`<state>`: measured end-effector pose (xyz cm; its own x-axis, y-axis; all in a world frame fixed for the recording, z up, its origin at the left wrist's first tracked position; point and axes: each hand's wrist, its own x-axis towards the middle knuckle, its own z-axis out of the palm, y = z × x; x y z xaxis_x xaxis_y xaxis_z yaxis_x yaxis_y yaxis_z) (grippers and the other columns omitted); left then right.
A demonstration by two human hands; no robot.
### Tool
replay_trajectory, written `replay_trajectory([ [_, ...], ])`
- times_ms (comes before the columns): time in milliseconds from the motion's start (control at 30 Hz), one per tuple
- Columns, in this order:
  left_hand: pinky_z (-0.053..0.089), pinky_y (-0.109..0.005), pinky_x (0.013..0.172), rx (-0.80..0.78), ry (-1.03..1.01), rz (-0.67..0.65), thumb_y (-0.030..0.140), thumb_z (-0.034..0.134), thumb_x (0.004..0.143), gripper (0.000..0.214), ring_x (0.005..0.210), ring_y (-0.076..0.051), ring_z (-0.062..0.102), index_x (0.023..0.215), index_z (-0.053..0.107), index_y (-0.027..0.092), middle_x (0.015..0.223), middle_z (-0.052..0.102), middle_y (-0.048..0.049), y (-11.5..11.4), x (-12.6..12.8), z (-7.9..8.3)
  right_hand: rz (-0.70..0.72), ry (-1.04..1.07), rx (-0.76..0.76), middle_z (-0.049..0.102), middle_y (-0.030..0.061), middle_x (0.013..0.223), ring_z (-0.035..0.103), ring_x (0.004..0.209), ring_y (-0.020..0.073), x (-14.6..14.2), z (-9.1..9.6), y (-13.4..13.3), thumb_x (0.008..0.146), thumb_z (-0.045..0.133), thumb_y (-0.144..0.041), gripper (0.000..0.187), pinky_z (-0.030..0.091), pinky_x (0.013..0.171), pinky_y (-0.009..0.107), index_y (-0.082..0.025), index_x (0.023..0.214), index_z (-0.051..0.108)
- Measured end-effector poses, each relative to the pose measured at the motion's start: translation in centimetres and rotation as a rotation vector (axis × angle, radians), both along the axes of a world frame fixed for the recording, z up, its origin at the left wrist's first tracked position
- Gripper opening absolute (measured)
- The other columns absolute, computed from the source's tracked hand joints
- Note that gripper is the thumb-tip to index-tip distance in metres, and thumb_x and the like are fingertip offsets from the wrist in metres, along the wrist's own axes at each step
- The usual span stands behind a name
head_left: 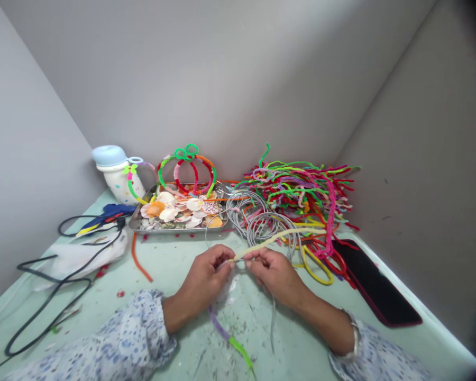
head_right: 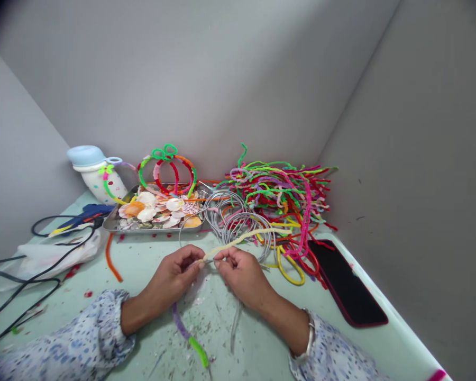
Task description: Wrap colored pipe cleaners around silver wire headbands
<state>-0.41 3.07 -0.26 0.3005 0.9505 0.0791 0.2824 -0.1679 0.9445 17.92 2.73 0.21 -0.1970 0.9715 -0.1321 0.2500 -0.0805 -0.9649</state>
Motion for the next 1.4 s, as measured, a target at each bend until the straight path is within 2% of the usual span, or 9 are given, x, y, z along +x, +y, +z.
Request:
replay_trajectory([
  [200,0.033,-0.020,0.053,0.026,0.045,0.017,0.018,0.052,0.083,0.008,0.057,-0.010,0.045,0.084,0.060,0.017,0.065,0.053,0.0031,0.1,-0.1,-0.3,0.004,0.020,-0.039,0.043,-0.0089,0.045,0.035,0.037,0.0063,-0.1,-0.2,0.2,0.081,0.056,-0.029,0.016,0.027,0.037,0.018,-0.015,0.086,0.063],
  [467,0.038,-0.021,0.059,0.153,0.138,0.049,0.010,0.052,0.077,0.015,0.064,-0.012,0.052,0.080,0.065,0.017,0.071,0.061,0.0008,-0.1,-0.1,0.0,0.036,0.079,-0.116,0.042,-0.0092,0.041,0.031,0.034,0.0059,0.2,0.0,0.3,0.075,0.056,-0.025,0.009,0.024,0.035,0.018,-0.017,0.076,0.060],
  [633,0.038,-0.020,0.056,0.117,0.130,0.043,0.009,0.051,0.076,0.019,0.058,-0.011,0.051,0.081,0.067,0.017,0.067,0.062,0.0011,-0.3,-0.2,0.2,0.046,0.050,-0.128,0.044,-0.0082,0.042,0.033,0.035,0.0061,0.1,0.8,0.3,0.073,0.061,-0.031,0.015,0.023,0.035,0.018,-0.016,0.077,0.061],
  [767,0.039,-0.020,0.056,0.118,0.117,0.038,0.009,0.050,0.075,0.019,0.058,-0.011,0.052,0.080,0.067,0.017,0.067,0.063,0.0004,-0.3,-0.1,0.2,0.037,0.071,-0.152,0.041,-0.0086,0.042,0.032,0.035,0.0060,0.0,0.8,0.4,0.073,0.059,-0.033,0.016,0.023,0.035,0.018,-0.017,0.074,0.060],
  [967,0.037,-0.019,0.049,-0.030,0.020,-0.007,0.020,0.053,0.081,0.010,0.053,-0.011,0.050,0.085,0.062,0.016,0.059,0.058,0.0021,-0.2,0.0,0.2,0.036,0.054,-0.049,0.037,-0.0098,0.042,0.029,0.036,0.0054,0.4,0.1,0.4,0.075,0.059,-0.026,0.009,0.021,0.036,0.019,-0.017,0.076,0.060],
  [1133,0.037,-0.020,0.043,-0.217,-0.095,-0.013,0.032,0.050,0.085,0.019,0.044,-0.010,0.048,0.079,0.059,0.016,0.054,0.057,0.0017,0.0,0.0,0.5,0.042,0.040,-0.055,0.034,-0.0100,0.043,0.027,0.037,0.0055,0.5,0.2,0.3,0.076,0.058,-0.025,0.009,0.019,0.036,0.019,-0.016,0.077,0.060],
  [1400,0.035,-0.018,0.039,-0.282,-0.090,0.010,0.040,0.057,0.081,0.027,0.039,-0.009,0.046,0.069,0.055,0.016,0.047,0.053,0.0037,0.4,0.3,1.1,0.077,0.041,-0.008,0.034,-0.0098,0.045,0.029,0.039,0.0058,0.7,-0.1,0.4,0.077,0.058,-0.025,0.009,0.022,0.039,0.019,-0.017,0.077,0.062],
])
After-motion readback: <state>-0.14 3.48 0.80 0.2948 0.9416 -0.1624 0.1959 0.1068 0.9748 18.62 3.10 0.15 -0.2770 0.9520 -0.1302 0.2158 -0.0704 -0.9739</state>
